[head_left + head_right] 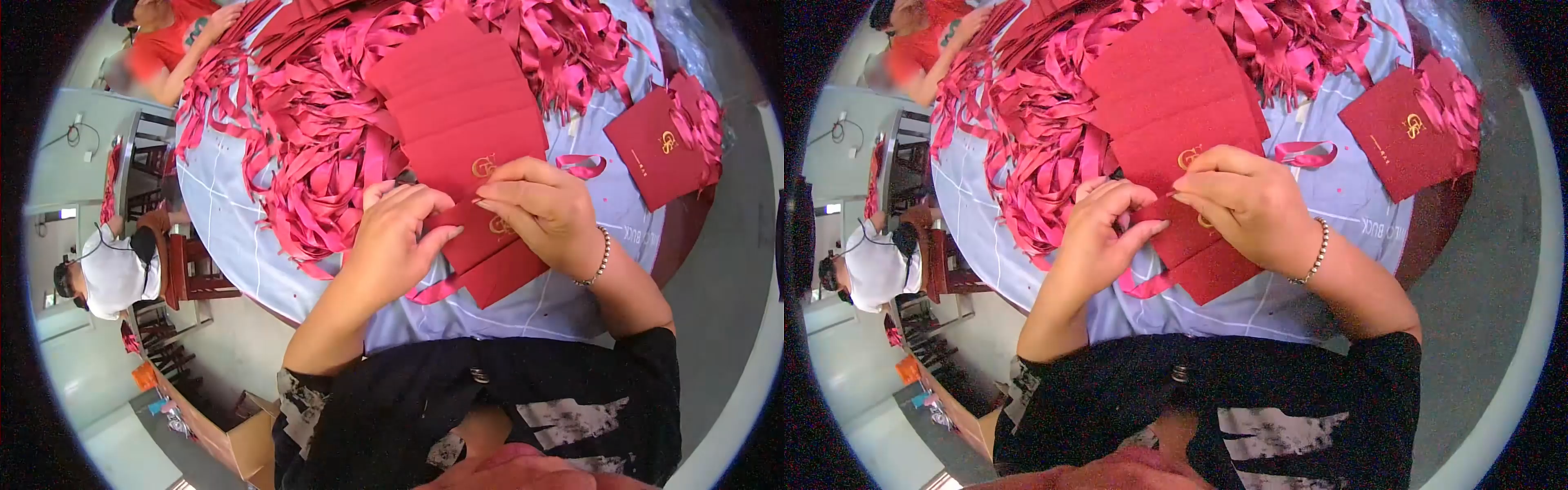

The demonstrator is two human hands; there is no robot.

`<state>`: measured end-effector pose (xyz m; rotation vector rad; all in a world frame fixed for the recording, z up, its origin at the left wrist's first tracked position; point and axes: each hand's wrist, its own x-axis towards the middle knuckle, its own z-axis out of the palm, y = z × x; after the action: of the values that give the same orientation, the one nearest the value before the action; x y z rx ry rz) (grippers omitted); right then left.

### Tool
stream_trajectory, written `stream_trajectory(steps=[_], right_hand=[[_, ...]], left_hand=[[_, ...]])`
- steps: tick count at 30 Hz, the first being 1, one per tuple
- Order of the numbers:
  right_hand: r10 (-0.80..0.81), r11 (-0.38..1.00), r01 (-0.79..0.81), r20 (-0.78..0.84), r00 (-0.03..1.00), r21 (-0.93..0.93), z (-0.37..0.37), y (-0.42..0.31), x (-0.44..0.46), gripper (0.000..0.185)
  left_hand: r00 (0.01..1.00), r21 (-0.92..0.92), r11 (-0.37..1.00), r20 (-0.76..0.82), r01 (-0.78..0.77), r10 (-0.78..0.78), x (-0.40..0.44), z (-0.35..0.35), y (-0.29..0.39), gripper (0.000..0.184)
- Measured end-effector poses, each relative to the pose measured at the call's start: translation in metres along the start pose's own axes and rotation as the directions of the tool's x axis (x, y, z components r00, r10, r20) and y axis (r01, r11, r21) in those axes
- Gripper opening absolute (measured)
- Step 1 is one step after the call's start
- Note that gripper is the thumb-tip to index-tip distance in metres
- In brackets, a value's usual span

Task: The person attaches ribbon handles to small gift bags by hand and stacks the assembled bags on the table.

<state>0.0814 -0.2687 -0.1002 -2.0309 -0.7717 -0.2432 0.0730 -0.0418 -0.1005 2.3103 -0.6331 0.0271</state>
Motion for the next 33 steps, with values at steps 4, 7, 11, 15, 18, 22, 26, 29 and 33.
stream_trajectory(steps=[4, 7, 11, 15, 18, 22, 26, 29, 33], right_hand=[[0.065, 0.998, -0.065, -0.001, 0.998, 0.005, 0.002, -0.008, -0.002, 0.012], [0.088, 0.996, -0.09, 0.051, 0.995, 0.027, 0.009, -0.008, -0.002, 0.011], [0.051, 0.999, -0.052, 0.031, 0.998, 0.014, 0.019, -0.004, -0.004, 0.012], [0.041, 0.999, -0.041, 0.006, 0.999, -0.005, 0.024, -0.003, -0.005, 0.01], [0.048, 0.998, -0.049, -0.018, 0.999, -0.033, 0.025, -0.003, -0.005, 0.01], [0.053, 0.997, -0.055, -0.037, 0.998, -0.048, 0.026, -0.003, -0.005, 0.01], [0.046, 0.992, -0.049, -0.033, 0.998, -0.114, 0.028, -0.004, -0.006, 0.011], [0.0, 0.981, -0.011, -0.061, 0.998, -0.194, 0.032, -0.011, -0.007, 0.01], [-0.031, 0.987, 0.022, -0.055, 0.998, -0.162, 0.033, -0.009, -0.01, 0.009]], left_hand=[[0.999, 0.025, 1.0, -0.04, 0.005, -0.004, 0.0, -0.005, 0.003, 0.028], [0.997, -0.045, 0.999, -0.077, -0.008, 0.005, 0.0, -0.003, 0.0, 0.028], [0.998, -0.043, 0.999, -0.064, -0.004, 0.001, -0.001, -0.004, 0.0, 0.029], [0.997, -0.031, 0.999, -0.074, -0.027, 0.025, -0.001, -0.003, 0.0, 0.029], [0.994, -0.047, 0.997, -0.095, -0.054, 0.049, -0.002, -0.002, 0.002, 0.029], [0.991, -0.056, 0.996, -0.12, -0.071, 0.064, -0.004, 0.002, 0.004, 0.028], [0.992, -0.056, 0.996, -0.114, -0.066, 0.06, -0.005, 0.004, 0.005, 0.028], [0.988, -0.064, 0.995, -0.138, -0.073, 0.064, -0.006, 0.007, 0.006, 0.027], [0.995, -0.1, 0.994, -0.088, -0.045, 0.036, -0.006, 0.007, 0.008, 0.025]])
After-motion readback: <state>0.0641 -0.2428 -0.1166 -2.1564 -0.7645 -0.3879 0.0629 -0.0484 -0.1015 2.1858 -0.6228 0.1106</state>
